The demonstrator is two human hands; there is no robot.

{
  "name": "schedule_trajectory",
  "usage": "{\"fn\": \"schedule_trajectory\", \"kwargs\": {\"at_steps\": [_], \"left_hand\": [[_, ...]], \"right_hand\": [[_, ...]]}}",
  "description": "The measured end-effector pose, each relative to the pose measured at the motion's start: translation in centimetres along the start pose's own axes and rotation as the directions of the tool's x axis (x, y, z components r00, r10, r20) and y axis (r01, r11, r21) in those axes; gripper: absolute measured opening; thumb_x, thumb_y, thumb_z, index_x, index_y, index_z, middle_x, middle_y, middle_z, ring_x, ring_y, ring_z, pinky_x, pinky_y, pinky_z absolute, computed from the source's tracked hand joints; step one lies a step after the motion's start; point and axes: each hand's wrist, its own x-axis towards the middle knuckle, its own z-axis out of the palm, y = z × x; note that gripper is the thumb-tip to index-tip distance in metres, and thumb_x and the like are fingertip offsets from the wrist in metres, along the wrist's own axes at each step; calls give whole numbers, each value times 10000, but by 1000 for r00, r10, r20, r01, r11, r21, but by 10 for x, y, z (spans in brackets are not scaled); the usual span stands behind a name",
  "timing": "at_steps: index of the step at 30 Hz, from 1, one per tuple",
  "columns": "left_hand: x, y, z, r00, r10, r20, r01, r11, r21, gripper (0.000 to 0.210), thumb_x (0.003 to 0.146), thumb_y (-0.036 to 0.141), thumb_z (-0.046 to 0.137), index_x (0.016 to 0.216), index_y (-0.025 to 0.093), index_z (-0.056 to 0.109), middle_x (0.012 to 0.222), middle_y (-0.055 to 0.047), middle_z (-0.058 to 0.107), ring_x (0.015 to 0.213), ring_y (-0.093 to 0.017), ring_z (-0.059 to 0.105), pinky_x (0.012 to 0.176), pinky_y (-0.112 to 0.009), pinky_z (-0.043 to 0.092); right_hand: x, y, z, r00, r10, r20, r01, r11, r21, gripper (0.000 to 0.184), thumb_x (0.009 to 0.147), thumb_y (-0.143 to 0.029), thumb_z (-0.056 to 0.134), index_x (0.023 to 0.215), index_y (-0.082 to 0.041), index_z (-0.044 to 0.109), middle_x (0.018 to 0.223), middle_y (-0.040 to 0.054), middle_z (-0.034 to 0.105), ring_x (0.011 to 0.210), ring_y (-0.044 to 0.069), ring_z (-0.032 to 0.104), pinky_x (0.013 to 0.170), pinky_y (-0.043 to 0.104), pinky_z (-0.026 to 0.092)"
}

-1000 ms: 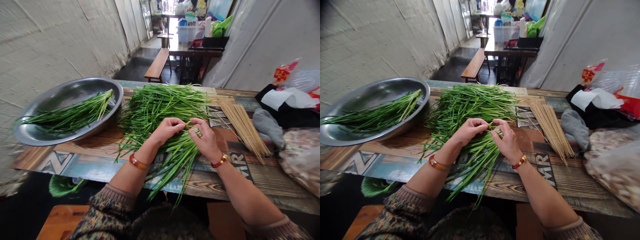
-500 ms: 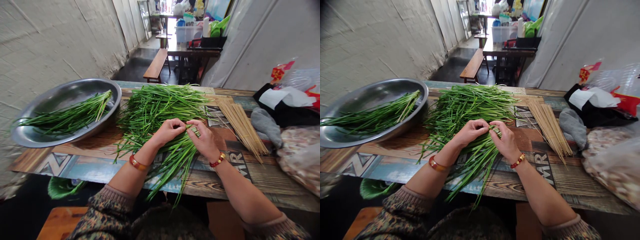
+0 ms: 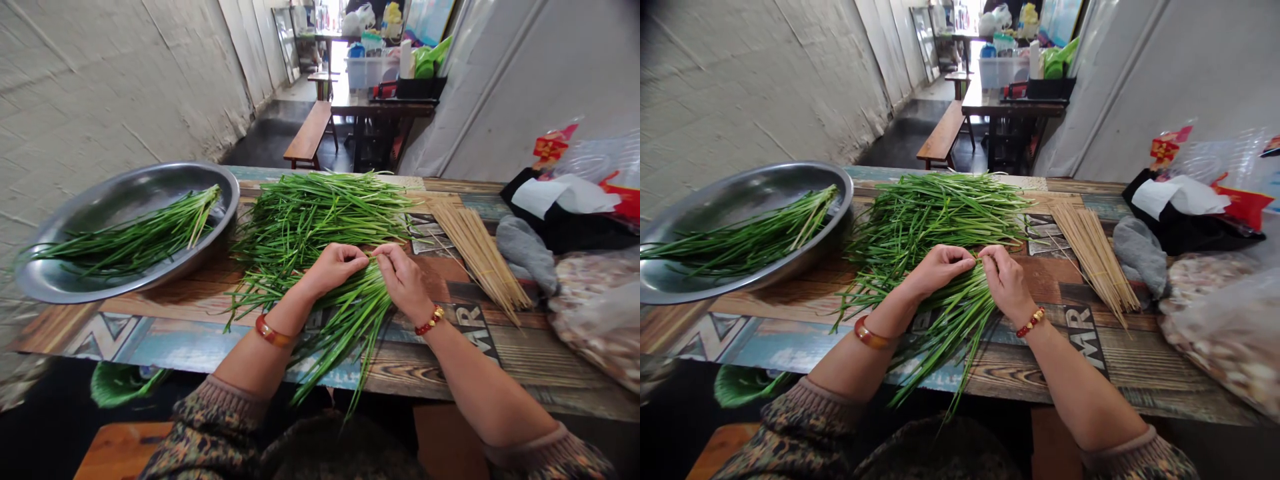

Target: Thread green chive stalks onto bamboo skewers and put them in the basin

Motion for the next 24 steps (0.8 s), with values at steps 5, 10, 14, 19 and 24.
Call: {"fn": "schedule_trajectory", "kwargs": {"at_steps": [5, 10, 14, 19, 24], "left_hand": [[-1, 3, 6, 1000, 23, -7, -23, 1000, 1, 271, 793, 315, 552, 655, 97, 636, 601, 22, 507, 590, -83, 411, 574, -210, 321], [-1, 3, 3, 999, 20, -26, -20, 1000, 11, 246, 791, 304, 547, 666, 108, 627, 619, 16, 517, 604, -89, 420, 576, -208, 329], [-1, 6, -4, 994, -6, -107, 6, 1000, 2, 252, 786, 311, 552, 650, 110, 618, 635, 3, 540, 617, -97, 446, 585, -210, 345], [-1, 7, -14, 977, -19, -213, 5, 998, -68, 245, 775, 334, 577, 671, 113, 605, 666, 0, 546, 624, -94, 444, 582, -206, 346], [-2, 7, -12, 974, -41, -225, 16, 994, -112, 267, 766, 358, 586, 656, 115, 597, 650, 3, 530, 607, -92, 422, 559, -205, 333]], "right_hand": [[1, 0, 1, 1000, 14, -25, -14, 1000, 11, 205, 953, -298, 372, 881, -207, 541, 825, 50, 628, 787, 185, 600, 736, 296, 450], [2, 0, -8, 991, 131, 9, -131, 987, 98, 314, 973, -374, 332, 1030, -194, 582, 820, 31, 622, 699, 166, 566, 645, 281, 438], [3, 6, -12, 987, 161, 21, -162, 975, 154, 387, 976, -442, 310, 1012, -185, 597, 845, 44, 638, 749, 173, 590, 667, 284, 455], [2, 4, -9, 954, 194, 228, -237, 955, 179, 348, 940, -485, 397, 968, -189, 577, 704, -1, 618, 567, 144, 599, 531, 247, 450], [0, 1, -1, 966, 132, 224, -157, 983, 97, 255, 911, -423, 467, 812, -200, 541, 672, -2, 613, 568, 139, 576, 525, 234, 432]]}}
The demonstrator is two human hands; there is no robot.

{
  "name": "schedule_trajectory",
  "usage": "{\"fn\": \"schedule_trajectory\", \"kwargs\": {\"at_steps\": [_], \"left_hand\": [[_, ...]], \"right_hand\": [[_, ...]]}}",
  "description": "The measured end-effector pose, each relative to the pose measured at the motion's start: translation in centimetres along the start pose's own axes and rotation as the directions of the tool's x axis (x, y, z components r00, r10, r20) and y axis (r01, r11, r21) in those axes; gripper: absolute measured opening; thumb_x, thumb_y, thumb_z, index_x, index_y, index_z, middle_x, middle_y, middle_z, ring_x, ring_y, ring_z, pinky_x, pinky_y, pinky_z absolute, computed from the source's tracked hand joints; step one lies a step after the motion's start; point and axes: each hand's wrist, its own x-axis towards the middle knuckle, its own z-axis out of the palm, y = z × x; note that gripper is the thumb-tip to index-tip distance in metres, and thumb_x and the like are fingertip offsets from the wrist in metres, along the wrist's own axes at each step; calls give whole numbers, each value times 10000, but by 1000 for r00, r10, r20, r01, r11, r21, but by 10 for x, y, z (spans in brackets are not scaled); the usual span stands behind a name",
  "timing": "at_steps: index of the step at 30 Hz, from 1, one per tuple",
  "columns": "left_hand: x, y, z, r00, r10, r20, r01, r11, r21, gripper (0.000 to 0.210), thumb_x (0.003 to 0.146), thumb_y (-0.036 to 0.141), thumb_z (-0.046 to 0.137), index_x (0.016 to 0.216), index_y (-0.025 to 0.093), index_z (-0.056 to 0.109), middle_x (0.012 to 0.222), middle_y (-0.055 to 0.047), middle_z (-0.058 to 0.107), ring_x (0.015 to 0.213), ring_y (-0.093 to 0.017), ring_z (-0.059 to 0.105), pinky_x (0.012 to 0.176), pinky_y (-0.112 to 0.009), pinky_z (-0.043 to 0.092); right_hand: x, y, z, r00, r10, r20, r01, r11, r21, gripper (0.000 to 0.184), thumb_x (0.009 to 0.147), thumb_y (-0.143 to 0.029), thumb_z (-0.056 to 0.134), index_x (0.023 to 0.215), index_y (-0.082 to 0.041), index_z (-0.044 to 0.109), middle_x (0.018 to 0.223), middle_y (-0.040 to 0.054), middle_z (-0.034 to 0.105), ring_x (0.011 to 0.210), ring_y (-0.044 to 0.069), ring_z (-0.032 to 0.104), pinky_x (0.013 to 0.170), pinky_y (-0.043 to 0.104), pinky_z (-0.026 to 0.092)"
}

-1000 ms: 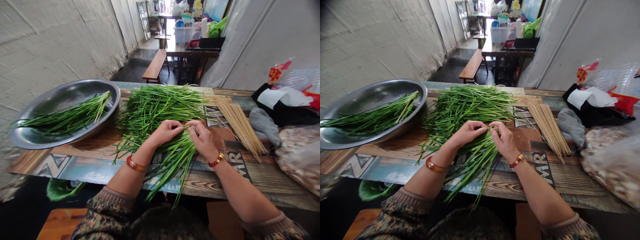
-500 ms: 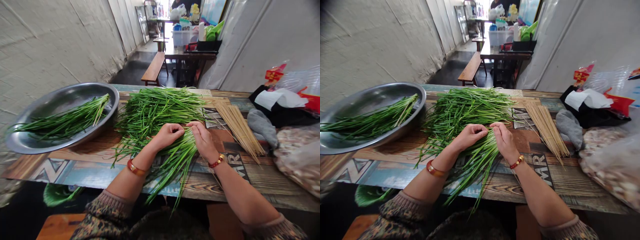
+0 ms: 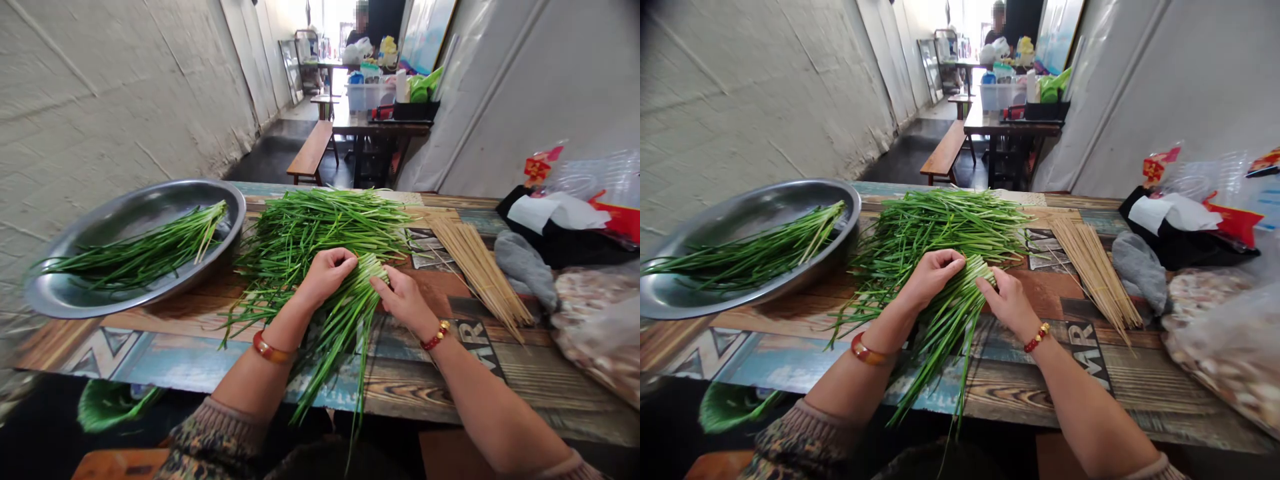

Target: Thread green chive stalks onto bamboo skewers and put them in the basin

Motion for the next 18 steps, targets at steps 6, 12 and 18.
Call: {"fn": "schedule_trajectory", "kwargs": {"at_steps": [6, 12, 18], "left_hand": [[0, -2, 4, 1000, 7, 6, -8, 999, 44, 269, 785, 338, 571, 648, 109, 598, 612, 16, 492, 586, -86, 391, 545, -208, 306], [1, -3, 4, 997, 31, 67, -34, 998, 43, 266, 792, 351, 564, 661, 120, 583, 632, 15, 496, 616, -95, 405, 574, -212, 324], [2, -3, 4, 994, 46, 94, -49, 998, 26, 261, 800, 351, 559, 663, 128, 553, 646, 19, 487, 623, -94, 406, 588, -215, 335]], "right_hand": [[1, 2, 9, 991, -49, -122, 38, 995, -94, 188, 898, -363, 482, 808, -207, 532, 708, 19, 635, 632, 167, 584, 583, 260, 426], [1, 0, 7, 988, -65, -143, 48, 992, -116, 201, 898, -385, 479, 801, -218, 532, 709, 21, 653, 629, 169, 590, 573, 260, 421], [2, 2, 7, 990, -52, -133, 39, 994, -100, 220, 898, -403, 476, 780, -223, 523, 639, -1, 609, 584, 158, 565, 538, 254, 411]]}}
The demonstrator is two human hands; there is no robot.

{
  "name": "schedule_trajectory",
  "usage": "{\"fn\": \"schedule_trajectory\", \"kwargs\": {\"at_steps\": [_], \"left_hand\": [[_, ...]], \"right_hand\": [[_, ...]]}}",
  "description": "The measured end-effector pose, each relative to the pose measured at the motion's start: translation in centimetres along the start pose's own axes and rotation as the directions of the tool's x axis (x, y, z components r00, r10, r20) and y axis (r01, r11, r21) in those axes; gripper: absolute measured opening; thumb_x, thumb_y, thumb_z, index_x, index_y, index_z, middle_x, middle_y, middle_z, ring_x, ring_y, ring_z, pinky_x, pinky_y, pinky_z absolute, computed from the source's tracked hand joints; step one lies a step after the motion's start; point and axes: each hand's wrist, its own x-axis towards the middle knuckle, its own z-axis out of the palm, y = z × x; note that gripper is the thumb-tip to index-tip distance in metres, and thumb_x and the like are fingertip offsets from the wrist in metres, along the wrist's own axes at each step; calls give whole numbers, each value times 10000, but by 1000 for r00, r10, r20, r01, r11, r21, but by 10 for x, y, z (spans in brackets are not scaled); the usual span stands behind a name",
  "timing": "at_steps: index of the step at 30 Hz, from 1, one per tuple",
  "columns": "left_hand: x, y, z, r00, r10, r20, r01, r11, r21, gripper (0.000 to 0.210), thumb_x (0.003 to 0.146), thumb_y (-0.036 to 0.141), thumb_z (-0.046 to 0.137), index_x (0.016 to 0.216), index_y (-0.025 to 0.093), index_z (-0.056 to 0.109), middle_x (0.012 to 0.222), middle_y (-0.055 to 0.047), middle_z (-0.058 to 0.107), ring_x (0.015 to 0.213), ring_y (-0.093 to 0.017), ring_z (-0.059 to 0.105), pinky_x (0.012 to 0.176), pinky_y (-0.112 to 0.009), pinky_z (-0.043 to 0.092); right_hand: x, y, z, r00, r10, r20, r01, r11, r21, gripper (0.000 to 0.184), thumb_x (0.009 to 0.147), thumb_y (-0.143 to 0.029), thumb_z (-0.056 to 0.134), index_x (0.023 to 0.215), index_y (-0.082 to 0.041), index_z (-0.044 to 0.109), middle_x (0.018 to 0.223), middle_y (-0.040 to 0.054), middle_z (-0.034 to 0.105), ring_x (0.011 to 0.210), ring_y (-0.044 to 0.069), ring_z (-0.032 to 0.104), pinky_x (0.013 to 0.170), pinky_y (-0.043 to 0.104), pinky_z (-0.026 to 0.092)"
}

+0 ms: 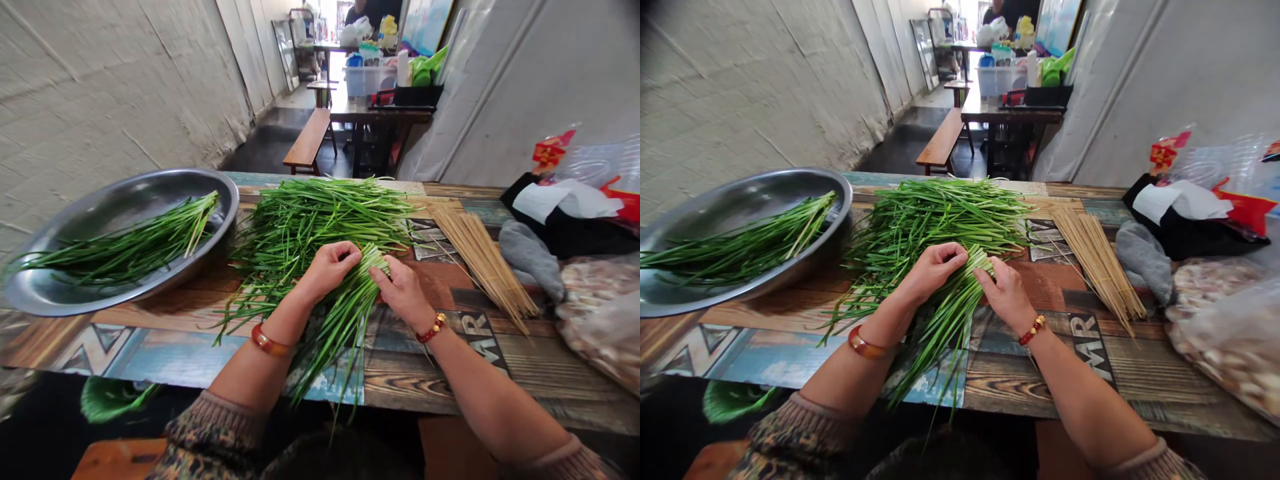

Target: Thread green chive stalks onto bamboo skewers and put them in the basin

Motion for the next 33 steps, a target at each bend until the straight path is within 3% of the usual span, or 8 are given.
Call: {"fn": "schedule_trajectory", "kwargs": {"at_steps": [7, 10, 15, 20, 25, 27, 31, 33], "left_hand": [[-1, 2, -7, 994, 24, 104, -27, 999, 25, 199, 779, 324, 593, 759, 126, 583, 703, 11, 536, 646, -97, 454, 618, -223, 370], [0, -2, -8, 991, 40, 127, -44, 999, 23, 167, 733, 280, 635, 768, 127, 579, 727, 0, 571, 664, -106, 488, 627, -228, 390], [0, -7, 2, 990, 45, 130, -57, 995, 86, 140, 736, 251, 626, 710, 129, 563, 655, 15, 545, 606, -93, 454, 569, -216, 359], [-1, -9, 10, 986, 52, 156, -79, 982, 170, 125, 741, 235, 626, 708, 120, 590, 626, 25, 538, 589, -86, 445, 564, -210, 358], [-2, -2, 0, 957, 59, 284, -133, 959, 249, 213, 816, 289, 575, 882, 118, 684, 782, -24, 683, 691, -123, 570, 651, -227, 424], [-2, 1, -6, 966, 69, 247, -144, 944, 298, 255, 852, 311, 533, 884, 124, 704, 804, -34, 705, 711, -131, 593, 664, -229, 433], [1, 2, -12, 994, 109, 14, -107, 926, 361, 274, 869, 298, 505, 837, 114, 705, 766, -44, 709, 692, -136, 610, 652, -229, 446], [2, -1, -12, 990, 137, -32, -115, 917, 382, 235, 858, 262, 520, 860, 117, 705, 788, -47, 717, 714, -141, 624, 674, -232, 459]], "right_hand": [[0, 1, -7, 994, 69, 79, -72, 997, 37, 255, 882, -431, 497, 746, -217, 524, 542, -29, 535, 509, 139, 513, 487, 242, 377], [1, 1, -10, 996, 53, 70, -56, 998, 32, 278, 880, -433, 499, 734, -202, 542, 632, -7, 581, 579, 138, 533, 544, 244, 403], [2, 4, -9, 999, 41, 18, -44, 983, 177, 298, 881, -430, 506, 978, -161, 592, 868, 50, 659, 756, 163, 607, 685, 265, 462], [3, 6, -5, 996, 56, -69, -47, 991, 127, 259, 865, -410, 528, 891, -165, 607, 846, 64, 662, 795, 189, 618, 737, 293, 464], [3, 6, -5, 998, 60, -27, -54, 985, 161, 242, 875, -375, 516, 978, -184, 622, 970, 67, 689, 887, 199, 637, 788, 306, 470], [4, 5, -7, 998, 59, -17, -56, 987, 147, 223, 879, -359, 510, 953, -188, 633, 944, 57, 698, 863, 194, 642, 774, 303, 470], [4, 3, -12, 1000, 17, 0, -17, 997, 69, 196, 876, -342, 513, 861, -194, 641, 855, 39, 702, 799, 185, 640, 731, 294, 468], [3, 1, -14, 1000, -23, 20, 22, 999, 47, 180, 872, -329, 517, 844, -200, 639, 841, 33, 703, 787, 181, 641, 724, 290, 471]]}}
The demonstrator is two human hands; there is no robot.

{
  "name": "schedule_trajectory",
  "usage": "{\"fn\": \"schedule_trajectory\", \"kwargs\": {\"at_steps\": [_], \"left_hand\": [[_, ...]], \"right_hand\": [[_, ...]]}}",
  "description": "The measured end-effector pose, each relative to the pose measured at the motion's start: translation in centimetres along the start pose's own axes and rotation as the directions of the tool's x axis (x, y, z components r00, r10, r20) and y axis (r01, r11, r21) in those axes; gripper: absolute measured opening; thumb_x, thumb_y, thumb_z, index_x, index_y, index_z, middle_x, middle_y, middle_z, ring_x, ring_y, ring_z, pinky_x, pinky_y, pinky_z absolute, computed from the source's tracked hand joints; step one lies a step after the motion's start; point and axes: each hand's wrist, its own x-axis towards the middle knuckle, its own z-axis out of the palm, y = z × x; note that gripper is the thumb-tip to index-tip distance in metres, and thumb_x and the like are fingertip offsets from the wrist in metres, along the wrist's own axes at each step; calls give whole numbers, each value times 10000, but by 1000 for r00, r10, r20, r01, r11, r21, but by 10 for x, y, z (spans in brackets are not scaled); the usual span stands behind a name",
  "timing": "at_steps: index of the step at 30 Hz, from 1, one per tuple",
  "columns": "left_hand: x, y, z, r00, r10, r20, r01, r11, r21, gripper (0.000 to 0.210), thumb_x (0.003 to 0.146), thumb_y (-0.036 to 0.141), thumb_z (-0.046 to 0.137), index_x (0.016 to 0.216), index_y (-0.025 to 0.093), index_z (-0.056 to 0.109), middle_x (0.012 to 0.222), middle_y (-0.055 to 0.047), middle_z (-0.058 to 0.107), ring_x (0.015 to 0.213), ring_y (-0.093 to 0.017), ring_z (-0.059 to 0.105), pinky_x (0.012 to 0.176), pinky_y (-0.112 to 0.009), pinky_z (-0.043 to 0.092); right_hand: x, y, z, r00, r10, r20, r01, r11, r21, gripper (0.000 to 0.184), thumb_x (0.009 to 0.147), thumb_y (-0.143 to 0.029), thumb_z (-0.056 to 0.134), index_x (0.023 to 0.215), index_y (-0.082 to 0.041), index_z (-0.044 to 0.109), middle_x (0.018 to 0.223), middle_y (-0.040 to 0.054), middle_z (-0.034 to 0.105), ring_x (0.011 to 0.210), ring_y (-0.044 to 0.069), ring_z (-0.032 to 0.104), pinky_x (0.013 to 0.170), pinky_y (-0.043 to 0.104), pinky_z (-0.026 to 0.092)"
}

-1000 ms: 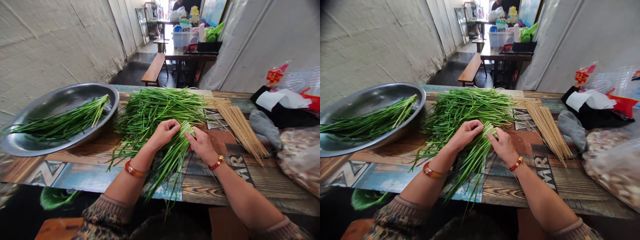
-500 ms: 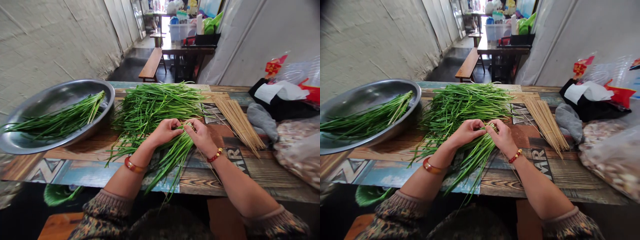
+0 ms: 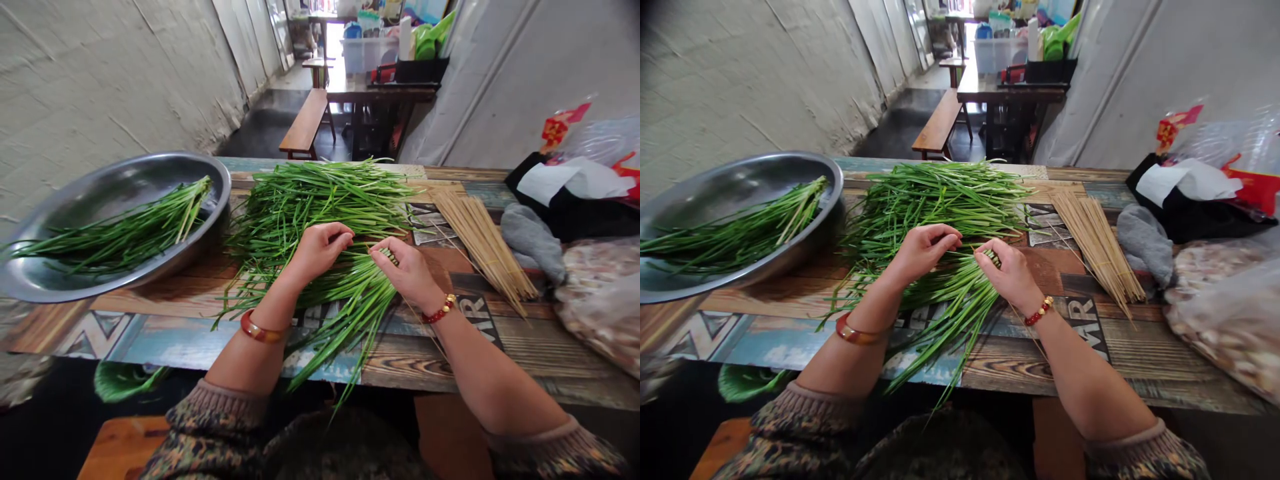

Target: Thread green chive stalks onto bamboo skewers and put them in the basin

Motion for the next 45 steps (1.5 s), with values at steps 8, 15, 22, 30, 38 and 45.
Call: {"fn": "schedule_trajectory", "kwargs": {"at_steps": [8, 15, 22, 30, 38, 45], "left_hand": [[-2, -10, 9, 965, 146, 217, -187, 965, 185, 174, 838, 189, 585, 938, 165, 725, 935, -59, 727, 877, -179, 641, 807, -279, 465], [-4, -12, 13, 950, 201, 237, -288, 854, 433, 152, 812, 238, 644, 936, 205, 725, 959, -55, 667, 896, -200, 586, 784, -309, 451], [-2, -18, 21, 975, 169, 144, -219, 835, 505, 143, 837, 201, 578, 757, 162, 690, 868, -71, 623, 835, -189, 574, 723, -300, 442], [1, -5, 6, 990, 91, -108, -98, 993, -65, 137, 833, 235, 592, 745, 140, 635, 721, -12, 632, 695, -118, 562, 688, -244, 438], [-4, 2, 11, 995, 95, 41, -89, 989, -115, 151, 828, 215, 575, 833, 127, 698, 771, -37, 664, 709, -125, 579, 666, -237, 445], [-4, -1, 14, 986, 157, 46, -153, 984, -86, 187, 826, 137, 555, 898, 134, 727, 848, -68, 663, 812, -148, 608, 753, -261, 478]], "right_hand": [[-5, -11, -4, 984, -181, 3, 180, 980, -89, 95, 857, -263, 548, 861, -210, 627, 810, 26, 699, 755, 171, 655, 716, 276, 494], [-4, -10, 4, 984, -180, 9, 180, 979, -91, 78, 860, -245, 553, 862, -216, 625, 803, 21, 707, 728, 166, 663, 686, 273, 505], [-3, -6, 4, 994, -113, -1, 113, 991, -75, 115, 871, -281, 543, 850, -214, 634, 821, 35, 715, 763, 179, 667, 715, 281, 497], [-3, -2, 5, 998, -14, -67, 11, 999, -42, 181, 886, -330, 519, 834, -207, 642, 814, 28, 713, 750, 172, 653, 699, 273, 478], [-4, -6, 4, 997, -20, -80, 18, 1000, -16, 154, 868, -321, 535, 857, -215, 646, 840, 31, 723, 779, 185, 662, 716, 288, 493], [-2, 1, 6, 995, 17, -95, -14, 999, 30, 234, 871, -322, 539, 1044, -199, 636, 989, 65, 719, 844, 191, 662, 776, 315, 507]]}}
